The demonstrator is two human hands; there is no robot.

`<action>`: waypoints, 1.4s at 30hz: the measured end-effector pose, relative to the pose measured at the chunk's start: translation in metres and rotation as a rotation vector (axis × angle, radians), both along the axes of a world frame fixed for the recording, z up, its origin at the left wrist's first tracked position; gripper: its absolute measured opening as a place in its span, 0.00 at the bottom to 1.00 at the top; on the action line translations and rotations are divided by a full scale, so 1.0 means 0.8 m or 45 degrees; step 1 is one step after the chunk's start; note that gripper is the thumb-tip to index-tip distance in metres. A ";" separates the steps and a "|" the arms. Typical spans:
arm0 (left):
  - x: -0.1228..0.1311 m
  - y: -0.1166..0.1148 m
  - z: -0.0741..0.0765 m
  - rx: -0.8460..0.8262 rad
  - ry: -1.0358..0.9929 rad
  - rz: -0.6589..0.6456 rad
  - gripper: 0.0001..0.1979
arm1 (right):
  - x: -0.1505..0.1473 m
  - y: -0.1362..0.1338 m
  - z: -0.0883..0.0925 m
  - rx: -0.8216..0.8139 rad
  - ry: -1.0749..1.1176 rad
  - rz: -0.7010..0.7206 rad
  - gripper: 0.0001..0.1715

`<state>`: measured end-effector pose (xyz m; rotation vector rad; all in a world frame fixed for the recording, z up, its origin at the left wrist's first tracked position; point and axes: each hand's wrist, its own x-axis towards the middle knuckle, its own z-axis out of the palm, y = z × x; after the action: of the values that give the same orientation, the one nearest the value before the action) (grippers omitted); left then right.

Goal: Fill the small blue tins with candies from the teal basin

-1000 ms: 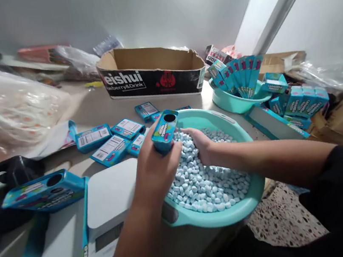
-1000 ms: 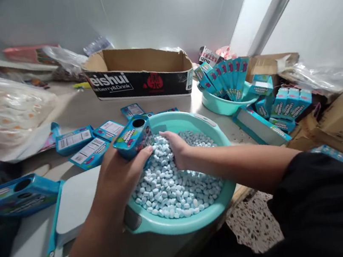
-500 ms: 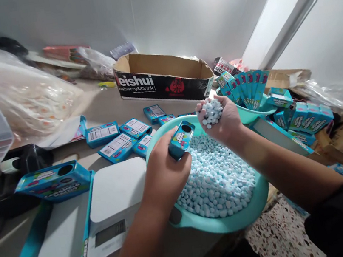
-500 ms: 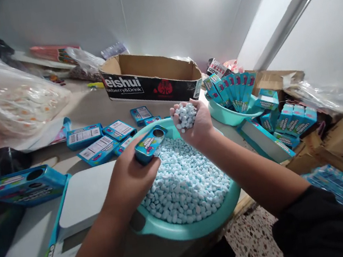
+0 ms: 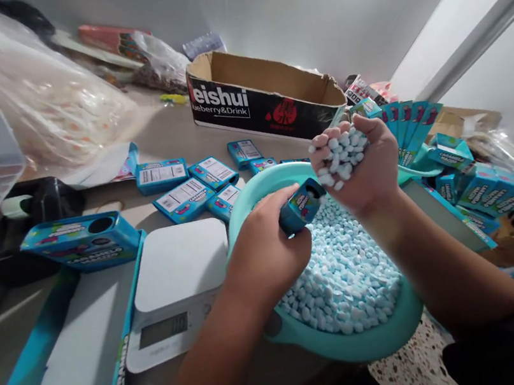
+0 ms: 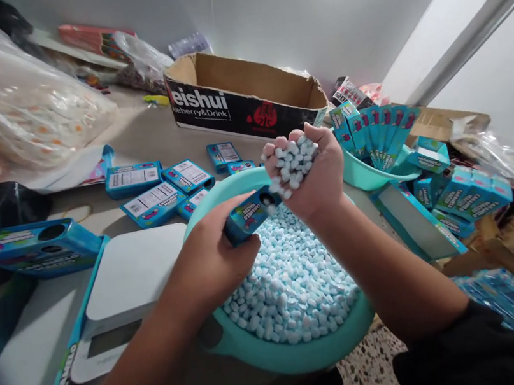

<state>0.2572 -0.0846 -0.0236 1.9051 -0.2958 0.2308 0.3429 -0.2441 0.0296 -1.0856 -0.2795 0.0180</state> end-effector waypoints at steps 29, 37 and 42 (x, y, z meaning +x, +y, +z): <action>-0.004 0.002 0.002 0.071 -0.044 0.008 0.29 | -0.026 0.021 0.005 0.093 0.087 -0.014 0.08; -0.003 0.001 0.004 0.062 -0.055 0.072 0.27 | -0.036 0.017 0.013 -0.348 -0.262 0.002 0.15; -0.004 0.002 0.006 0.033 0.030 0.117 0.20 | -0.044 0.024 0.012 -0.848 -0.606 0.000 0.13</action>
<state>0.2543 -0.0832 -0.0186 1.9480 -0.1962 0.2670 0.3077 -0.2253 0.0389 -1.7498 -0.7362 -0.1602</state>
